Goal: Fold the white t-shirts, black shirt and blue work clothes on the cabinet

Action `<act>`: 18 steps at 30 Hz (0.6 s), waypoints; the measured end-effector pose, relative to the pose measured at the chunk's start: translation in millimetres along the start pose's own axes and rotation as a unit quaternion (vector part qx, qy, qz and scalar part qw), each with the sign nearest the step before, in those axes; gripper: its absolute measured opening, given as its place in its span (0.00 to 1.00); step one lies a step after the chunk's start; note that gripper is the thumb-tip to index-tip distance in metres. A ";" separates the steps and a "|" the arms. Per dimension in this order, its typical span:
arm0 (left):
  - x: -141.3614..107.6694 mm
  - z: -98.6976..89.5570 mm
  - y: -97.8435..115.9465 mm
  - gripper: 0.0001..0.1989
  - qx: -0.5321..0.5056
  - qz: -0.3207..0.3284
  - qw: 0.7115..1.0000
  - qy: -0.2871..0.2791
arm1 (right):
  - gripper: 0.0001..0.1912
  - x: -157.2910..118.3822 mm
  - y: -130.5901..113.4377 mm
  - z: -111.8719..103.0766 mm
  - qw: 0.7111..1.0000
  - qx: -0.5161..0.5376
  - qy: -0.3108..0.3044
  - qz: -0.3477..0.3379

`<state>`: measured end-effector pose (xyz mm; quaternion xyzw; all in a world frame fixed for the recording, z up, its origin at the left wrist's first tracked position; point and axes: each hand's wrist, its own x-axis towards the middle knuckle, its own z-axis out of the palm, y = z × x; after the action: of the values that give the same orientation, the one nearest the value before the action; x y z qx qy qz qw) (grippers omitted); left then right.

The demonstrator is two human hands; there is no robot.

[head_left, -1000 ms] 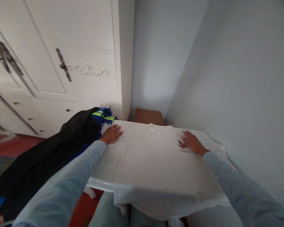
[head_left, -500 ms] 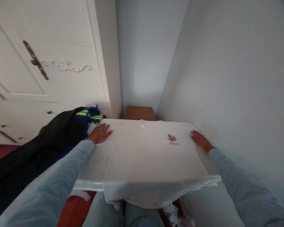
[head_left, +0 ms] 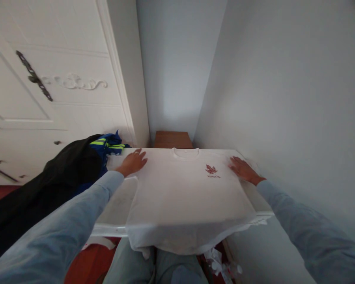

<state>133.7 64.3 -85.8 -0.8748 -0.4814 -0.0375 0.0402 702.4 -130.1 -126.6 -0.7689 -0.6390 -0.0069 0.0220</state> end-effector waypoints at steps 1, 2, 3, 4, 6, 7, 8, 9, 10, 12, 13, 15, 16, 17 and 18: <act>1.0 0.0 17.5 0.29 -0.018 0.030 0.999 0.000 | 0.33 -0.3 -2.0 -1.8 1.000 -0.005 0.000 0.005; 1.7 1.0 36.2 0.31 -0.032 0.057 0.998 -0.002 | 0.33 -0.3 -2.3 -3.5 1.000 -0.008 0.003 0.015; 2.4 2.9 55.2 0.32 -0.043 0.077 0.996 -0.010 | 0.33 -0.2 -0.8 -5.1 1.000 -0.011 0.007 0.029; 3.2 5.6 73.6 0.34 -0.054 0.095 0.994 -0.023 | 0.33 -0.1 2.5 -7.0 0.999 -0.013 0.013 0.045; 5.5 12.5 104.6 0.36 -0.077 0.121 0.989 -0.032 | 0.33 -1.1 12.7 -11.9 0.996 -0.015 0.021 0.083; 6.6 16.5 115.9 0.37 -0.083 0.125 0.988 -0.036 | 0.33 -2.8 18.6 -15.1 0.994 -0.015 0.019 0.102; 7.6 20.6 124.3 0.37 -0.087 0.124 0.988 -0.039 | 0.33 -5.5 24.3 -18.6 0.992 -0.016 0.011 0.124; 8.2 24.5 129.6 0.37 -0.088 0.120 0.988 -0.041 | 0.33 -9.0 29.1 -22.1 0.989 -0.017 0.000 0.147; 8.7 28.3 132.4 0.37 -0.088 0.114 0.989 -0.043 | 0.33 -13.0 32.7 -25.5 0.986 -0.017 -0.011 0.167; 9.3 34.4 132.5 0.38 -0.091 0.106 0.989 -0.045 | 0.33 -20.8 35.7 -30.9 0.979 -0.013 -0.020 0.201; 9.6 36.5 131.0 0.38 -0.093 0.106 0.989 -0.045 | 0.32 -23.7 35.4 -32.7 0.977 -0.010 -0.018 0.212; 10.6 38.9 127.6 0.38 -0.096 0.110 0.988 -0.043 | 0.30 -26.9 33.1 -34.2 0.973 -0.005 -0.013 0.231; 11.1 39.3 126.1 0.38 -0.097 0.112 0.988 -0.041 | 0.29 -27.4 31.8 -34.1 0.970 -0.004 -0.015 0.242; 11.6 39.3 125.0 0.38 -0.096 0.115 0.988 -0.038 | 0.29 -27.4 30.8 -33.6 0.967 -0.004 -0.020 0.253; 12.0 39.1 124.1 0.37 -0.095 0.117 0.988 -0.036 | 0.28 -27.2 30.3 -32.9 0.965 -0.004 -0.025 0.262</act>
<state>246.0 12.3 -127.6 -0.9258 -0.3709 -0.0469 -0.0567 727.8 -163.7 -95.6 -0.9093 -0.4158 0.0154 0.0038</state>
